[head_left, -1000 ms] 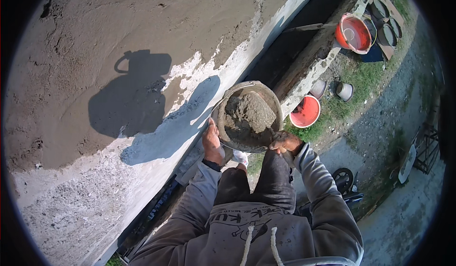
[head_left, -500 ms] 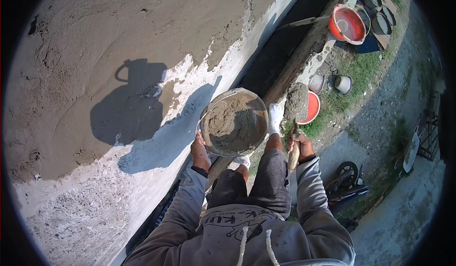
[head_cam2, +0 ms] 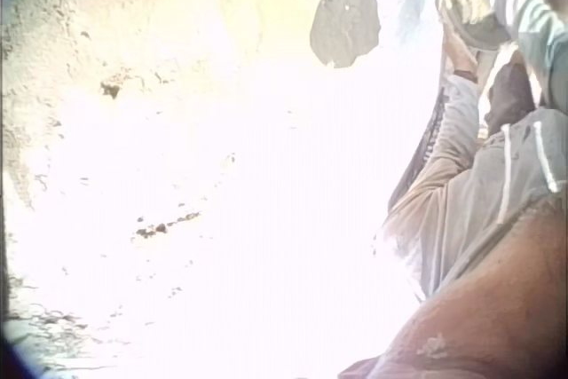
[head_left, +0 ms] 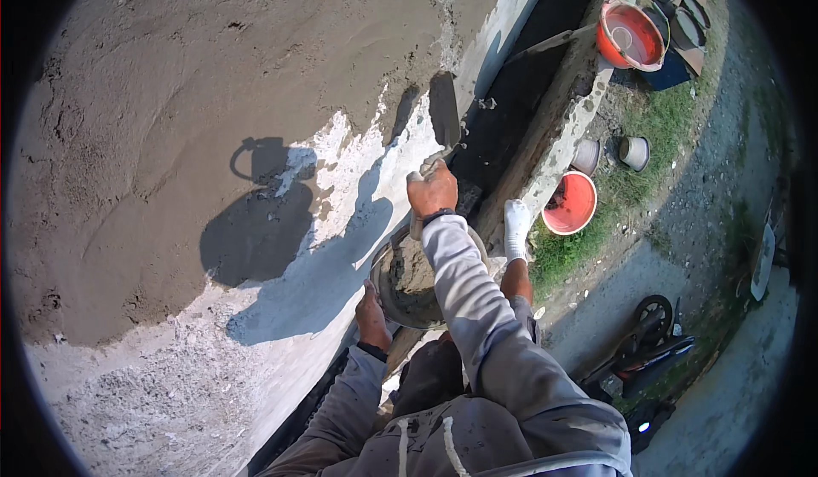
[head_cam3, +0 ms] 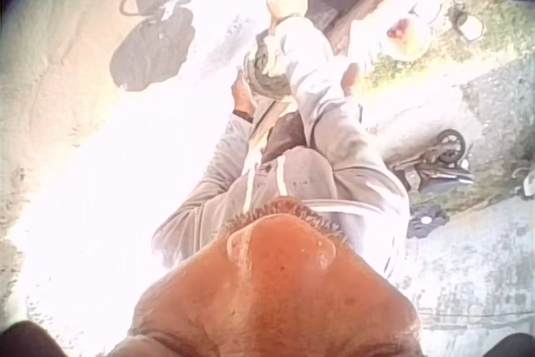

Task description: The person pours water into a bucket of cement, mixes it with a trowel, and then applies the mortar onto a wall, spreading it with the trowel.

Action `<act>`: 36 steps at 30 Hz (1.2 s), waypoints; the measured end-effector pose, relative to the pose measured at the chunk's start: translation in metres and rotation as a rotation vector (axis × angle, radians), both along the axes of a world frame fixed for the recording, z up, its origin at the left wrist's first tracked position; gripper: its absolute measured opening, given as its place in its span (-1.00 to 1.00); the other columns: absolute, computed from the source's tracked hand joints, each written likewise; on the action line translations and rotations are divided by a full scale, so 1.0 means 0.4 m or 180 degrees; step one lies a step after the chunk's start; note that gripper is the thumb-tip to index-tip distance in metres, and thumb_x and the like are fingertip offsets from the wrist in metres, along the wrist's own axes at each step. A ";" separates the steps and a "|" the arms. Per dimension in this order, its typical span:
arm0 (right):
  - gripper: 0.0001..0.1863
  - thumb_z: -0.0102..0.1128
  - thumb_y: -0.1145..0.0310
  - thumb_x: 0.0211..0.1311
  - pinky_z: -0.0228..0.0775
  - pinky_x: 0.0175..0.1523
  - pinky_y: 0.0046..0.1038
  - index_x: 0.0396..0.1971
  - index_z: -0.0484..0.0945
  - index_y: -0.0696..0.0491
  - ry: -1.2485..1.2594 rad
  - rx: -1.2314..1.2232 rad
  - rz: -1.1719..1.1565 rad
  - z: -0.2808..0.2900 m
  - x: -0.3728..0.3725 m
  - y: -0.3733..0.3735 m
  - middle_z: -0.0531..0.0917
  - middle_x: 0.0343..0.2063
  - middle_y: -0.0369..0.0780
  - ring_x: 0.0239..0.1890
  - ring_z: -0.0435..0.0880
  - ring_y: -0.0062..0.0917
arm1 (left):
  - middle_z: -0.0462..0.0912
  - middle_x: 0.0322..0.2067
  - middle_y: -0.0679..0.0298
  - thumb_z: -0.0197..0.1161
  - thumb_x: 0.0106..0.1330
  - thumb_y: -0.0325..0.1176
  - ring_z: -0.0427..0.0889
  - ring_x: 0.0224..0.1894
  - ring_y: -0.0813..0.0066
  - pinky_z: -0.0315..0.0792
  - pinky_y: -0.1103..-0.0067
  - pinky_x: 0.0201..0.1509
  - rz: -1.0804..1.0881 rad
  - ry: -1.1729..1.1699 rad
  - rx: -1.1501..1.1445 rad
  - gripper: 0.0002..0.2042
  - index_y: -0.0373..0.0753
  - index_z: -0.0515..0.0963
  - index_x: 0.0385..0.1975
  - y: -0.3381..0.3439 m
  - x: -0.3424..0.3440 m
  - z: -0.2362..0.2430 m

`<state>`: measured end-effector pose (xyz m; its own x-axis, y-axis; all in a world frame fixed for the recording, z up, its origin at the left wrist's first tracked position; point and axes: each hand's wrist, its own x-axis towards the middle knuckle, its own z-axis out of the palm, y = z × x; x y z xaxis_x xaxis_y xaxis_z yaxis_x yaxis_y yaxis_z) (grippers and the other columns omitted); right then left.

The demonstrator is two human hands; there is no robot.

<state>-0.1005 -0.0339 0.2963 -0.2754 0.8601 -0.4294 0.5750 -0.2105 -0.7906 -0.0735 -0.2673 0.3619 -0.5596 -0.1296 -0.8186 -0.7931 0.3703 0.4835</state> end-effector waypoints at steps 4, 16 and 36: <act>-0.59 0.23 0.33 -0.13 0.40 -0.21 -0.13 -0.26 0.41 0.24 0.0958 -0.0120 0.0436 0.309 0.002 -0.198 0.58 -0.48 0.10 -0.34 0.57 0.03 | 0.46 -0.53 0.47 -0.01 0.34 0.01 0.42 -0.49 0.65 0.29 0.64 -0.42 0.0105 0.0228 0.0161 -0.65 -0.17 0.50 -0.34 -0.082 0.000 0.014; -0.72 0.17 0.35 -0.09 0.38 -0.33 -0.20 -0.36 0.42 0.17 -0.0166 0.0513 0.2024 0.303 0.557 0.038 0.56 -0.56 0.04 -0.41 0.57 -0.05 | 0.19 0.25 0.23 -0.04 0.38 -0.16 0.25 0.22 0.51 0.12 0.61 0.28 -0.0164 0.0805 0.1206 -0.45 -0.39 0.10 0.24 -0.021 -0.018 0.151; -0.67 0.03 0.35 -0.08 0.46 -0.20 -0.23 -0.25 0.51 0.13 -0.1159 0.0757 0.4543 0.436 0.520 -0.059 0.63 -0.43 -0.01 -0.33 0.65 -0.17 | 0.31 0.16 0.22 0.05 0.32 -0.11 0.34 0.17 0.46 0.29 0.48 0.17 -0.0500 0.0815 0.1537 -0.44 -0.31 0.17 0.23 0.118 -0.037 0.315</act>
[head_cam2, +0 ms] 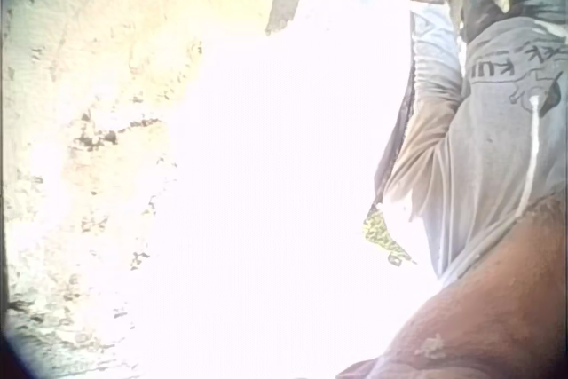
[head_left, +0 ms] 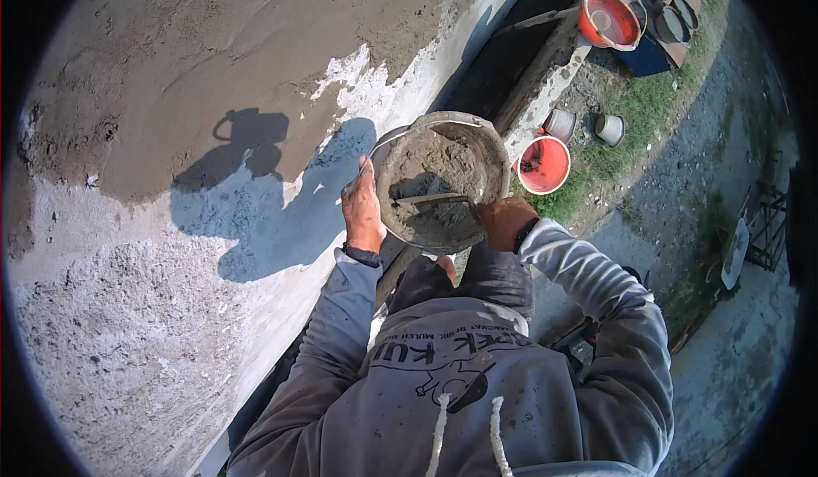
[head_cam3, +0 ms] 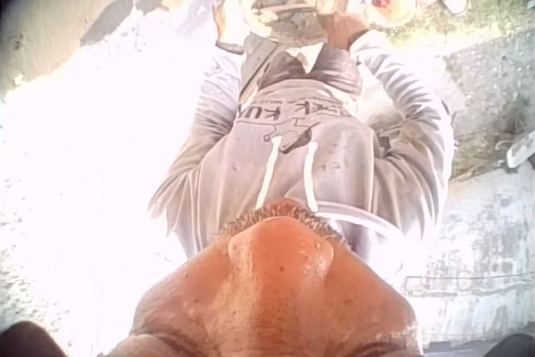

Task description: The person pours water into a bucket of cement, mixes it with a trowel, and then applies the mortar onto a wall, spreading it with the trowel.

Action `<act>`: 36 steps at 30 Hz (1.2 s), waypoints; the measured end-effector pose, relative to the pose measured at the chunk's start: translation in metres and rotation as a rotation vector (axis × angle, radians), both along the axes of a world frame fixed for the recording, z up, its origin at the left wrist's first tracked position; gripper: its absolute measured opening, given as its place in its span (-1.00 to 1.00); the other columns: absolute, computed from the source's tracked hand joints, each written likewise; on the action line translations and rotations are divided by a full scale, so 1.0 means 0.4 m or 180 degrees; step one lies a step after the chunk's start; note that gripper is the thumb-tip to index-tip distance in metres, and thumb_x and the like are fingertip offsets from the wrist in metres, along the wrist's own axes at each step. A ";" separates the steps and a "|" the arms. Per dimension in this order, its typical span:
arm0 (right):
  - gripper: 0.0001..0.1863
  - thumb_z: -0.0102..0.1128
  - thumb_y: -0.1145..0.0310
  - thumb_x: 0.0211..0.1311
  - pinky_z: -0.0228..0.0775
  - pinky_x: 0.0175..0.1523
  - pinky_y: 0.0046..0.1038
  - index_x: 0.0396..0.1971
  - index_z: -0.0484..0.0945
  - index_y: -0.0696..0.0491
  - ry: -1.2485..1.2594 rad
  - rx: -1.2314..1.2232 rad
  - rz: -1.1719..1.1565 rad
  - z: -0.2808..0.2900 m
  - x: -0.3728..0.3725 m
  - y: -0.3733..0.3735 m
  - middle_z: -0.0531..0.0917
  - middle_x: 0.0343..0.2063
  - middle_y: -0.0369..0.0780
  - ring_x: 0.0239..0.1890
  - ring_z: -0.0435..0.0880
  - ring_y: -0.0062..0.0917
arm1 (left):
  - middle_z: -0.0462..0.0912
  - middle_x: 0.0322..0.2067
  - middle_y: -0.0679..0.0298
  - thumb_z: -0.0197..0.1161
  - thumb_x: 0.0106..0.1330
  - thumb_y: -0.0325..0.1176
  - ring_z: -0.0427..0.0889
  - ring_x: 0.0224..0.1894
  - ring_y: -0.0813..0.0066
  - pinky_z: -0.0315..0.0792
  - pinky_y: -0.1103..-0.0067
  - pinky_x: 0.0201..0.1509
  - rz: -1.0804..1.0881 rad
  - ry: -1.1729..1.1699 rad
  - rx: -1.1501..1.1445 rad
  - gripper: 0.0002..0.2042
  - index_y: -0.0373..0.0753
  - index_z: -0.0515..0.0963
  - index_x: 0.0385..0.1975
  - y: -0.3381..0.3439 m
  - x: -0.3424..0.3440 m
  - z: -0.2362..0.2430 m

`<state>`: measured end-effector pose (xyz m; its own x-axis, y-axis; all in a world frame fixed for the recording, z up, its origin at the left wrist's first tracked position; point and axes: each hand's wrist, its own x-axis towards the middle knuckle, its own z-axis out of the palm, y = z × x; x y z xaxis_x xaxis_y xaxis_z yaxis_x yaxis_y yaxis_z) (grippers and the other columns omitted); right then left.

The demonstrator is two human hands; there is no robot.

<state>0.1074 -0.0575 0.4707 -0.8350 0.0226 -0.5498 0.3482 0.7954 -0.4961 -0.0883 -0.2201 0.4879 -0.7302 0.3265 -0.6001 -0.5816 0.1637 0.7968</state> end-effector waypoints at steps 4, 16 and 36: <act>-0.63 0.05 0.34 -0.09 0.45 -0.17 -0.20 -0.22 0.48 0.15 -0.0334 -0.0254 -0.0918 0.007 0.012 0.015 0.63 -0.39 0.01 -0.28 0.63 -0.15 | 0.34 0.14 0.20 0.04 0.33 -0.11 0.39 0.12 0.43 0.33 0.44 0.15 0.0194 -0.0385 -0.0060 -0.44 -0.28 0.15 0.24 0.048 0.034 0.088; -0.75 0.00 0.31 0.03 0.45 -0.32 -0.21 -0.28 0.49 0.05 0.0256 0.0253 -0.0543 -0.019 0.011 -0.078 0.62 -0.51 -0.02 -0.37 0.64 -0.15 | 0.38 0.10 0.20 0.01 0.34 -0.09 0.42 0.09 0.37 0.33 0.44 0.16 0.0112 -0.0337 0.0009 -0.43 -0.29 0.12 0.24 0.006 0.009 0.037; -0.74 0.01 0.34 0.04 0.46 -0.31 -0.21 -0.25 0.48 0.12 -0.0079 -0.0001 -0.0772 0.002 0.042 -0.056 0.61 -0.50 -0.03 -0.37 0.64 -0.18 | 0.41 0.05 0.18 0.06 0.31 -0.08 0.43 0.06 0.40 0.34 0.40 0.15 0.0144 -0.0604 0.0097 -0.48 -0.37 0.27 0.11 0.015 0.024 0.083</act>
